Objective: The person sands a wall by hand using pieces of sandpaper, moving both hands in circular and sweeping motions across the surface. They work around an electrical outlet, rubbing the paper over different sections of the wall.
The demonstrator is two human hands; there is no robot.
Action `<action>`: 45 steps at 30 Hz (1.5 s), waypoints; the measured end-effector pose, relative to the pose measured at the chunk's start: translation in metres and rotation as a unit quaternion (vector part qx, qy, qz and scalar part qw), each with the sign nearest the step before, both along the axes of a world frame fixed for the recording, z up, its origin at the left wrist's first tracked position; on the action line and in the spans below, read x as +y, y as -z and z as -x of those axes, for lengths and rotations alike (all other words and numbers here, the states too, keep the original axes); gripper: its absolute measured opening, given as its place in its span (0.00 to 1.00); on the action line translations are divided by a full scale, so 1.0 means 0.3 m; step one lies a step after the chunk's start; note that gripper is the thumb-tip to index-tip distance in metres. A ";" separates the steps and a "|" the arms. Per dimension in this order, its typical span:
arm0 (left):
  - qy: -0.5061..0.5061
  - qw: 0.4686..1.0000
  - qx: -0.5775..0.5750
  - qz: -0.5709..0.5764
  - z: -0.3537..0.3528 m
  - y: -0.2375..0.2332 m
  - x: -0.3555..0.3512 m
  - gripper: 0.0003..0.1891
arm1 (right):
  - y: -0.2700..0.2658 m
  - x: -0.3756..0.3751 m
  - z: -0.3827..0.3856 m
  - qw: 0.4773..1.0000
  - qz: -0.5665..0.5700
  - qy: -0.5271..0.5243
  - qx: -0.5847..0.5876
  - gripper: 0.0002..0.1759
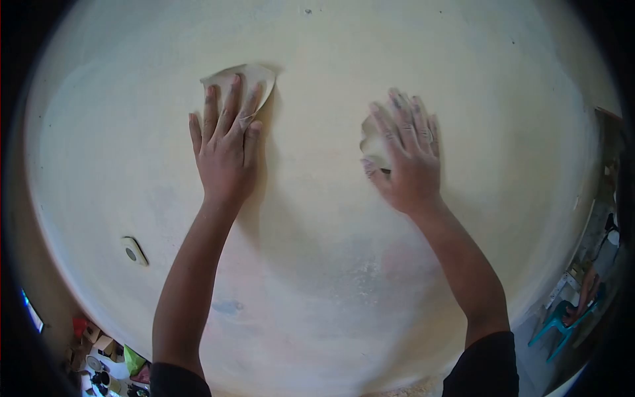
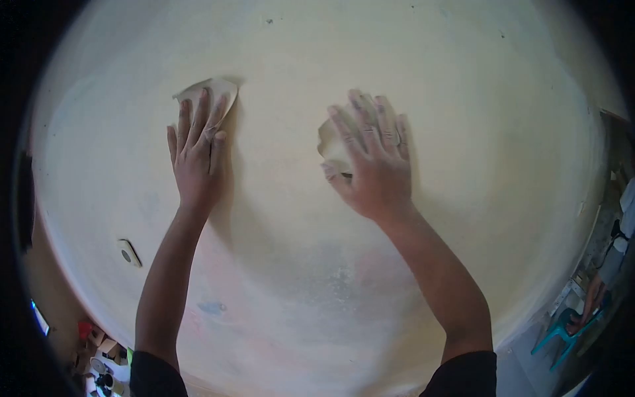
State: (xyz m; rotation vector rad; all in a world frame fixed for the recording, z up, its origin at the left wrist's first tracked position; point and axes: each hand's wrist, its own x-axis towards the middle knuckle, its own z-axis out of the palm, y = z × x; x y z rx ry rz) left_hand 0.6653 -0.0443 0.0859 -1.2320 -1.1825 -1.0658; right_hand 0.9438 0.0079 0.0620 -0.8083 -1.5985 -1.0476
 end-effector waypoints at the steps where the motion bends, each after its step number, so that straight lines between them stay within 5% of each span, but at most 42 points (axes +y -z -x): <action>1: 0.012 1.000 -0.006 0.021 0.012 -0.005 -0.015 0.26 | -0.009 0.003 -0.018 1.000 0.002 0.002 -0.023 0.44; 7: 0.020 0.991 -0.119 -0.059 0.426 0.008 -0.071 0.27 | -0.095 0.171 -0.265 0.968 -0.045 0.055 0.240 0.38; 10: 0.018 0.967 -0.234 -0.099 0.639 -0.016 -0.106 0.27 | -0.068 0.182 -0.176 0.954 -0.046 0.079 0.287 0.39; 14: -0.004 0.968 -0.227 -0.106 0.635 -0.001 -0.085 0.25 | 0.101 -0.004 0.164 0.999 -0.009 0.006 0.049 0.48; 17: 0.010 0.996 -0.072 -0.055 0.576 0.028 -0.099 0.26 | 0.105 -0.037 0.161 0.999 0.012 0.030 -0.019 0.46; 25: 0.018 0.992 -0.097 -0.076 1.228 -0.001 -0.220 0.27 | 0.078 0.118 0.155 0.958 -0.051 0.086 0.268 0.35; 30: 0.025 0.987 -0.135 -0.077 1.477 0.236 -0.300 0.27 | 0.312 -0.135 0.668 0.998 0.039 -0.005 0.046 0.48; 33: -0.014 0.987 -0.146 -0.069 1.498 0.280 -0.307 0.27 | 0.299 -0.165 0.666 0.997 0.042 0.003 -0.058 0.46; 37: -0.001 0.999 -0.053 -0.009 1.339 0.271 -0.298 0.26 | 0.253 -0.095 0.624 0.981 0.021 0.019 0.194 0.44; 41: -0.007 0.998 -0.061 0.016 1.335 0.271 -0.330 0.27 | 0.439 -0.151 0.840 0.994 0.052 0.014 0.096 0.44; 43: -0.015 0.997 -0.080 -0.005 1.419 0.293 -0.328 0.29 | 0.504 -0.195 0.851 0.998 0.044 0.011 -0.038 0.43; 45: 0.000 0.992 -0.118 -0.031 1.487 0.305 -0.319 0.31 | 0.497 -0.143 0.729 0.999 0.033 0.021 -0.017 0.43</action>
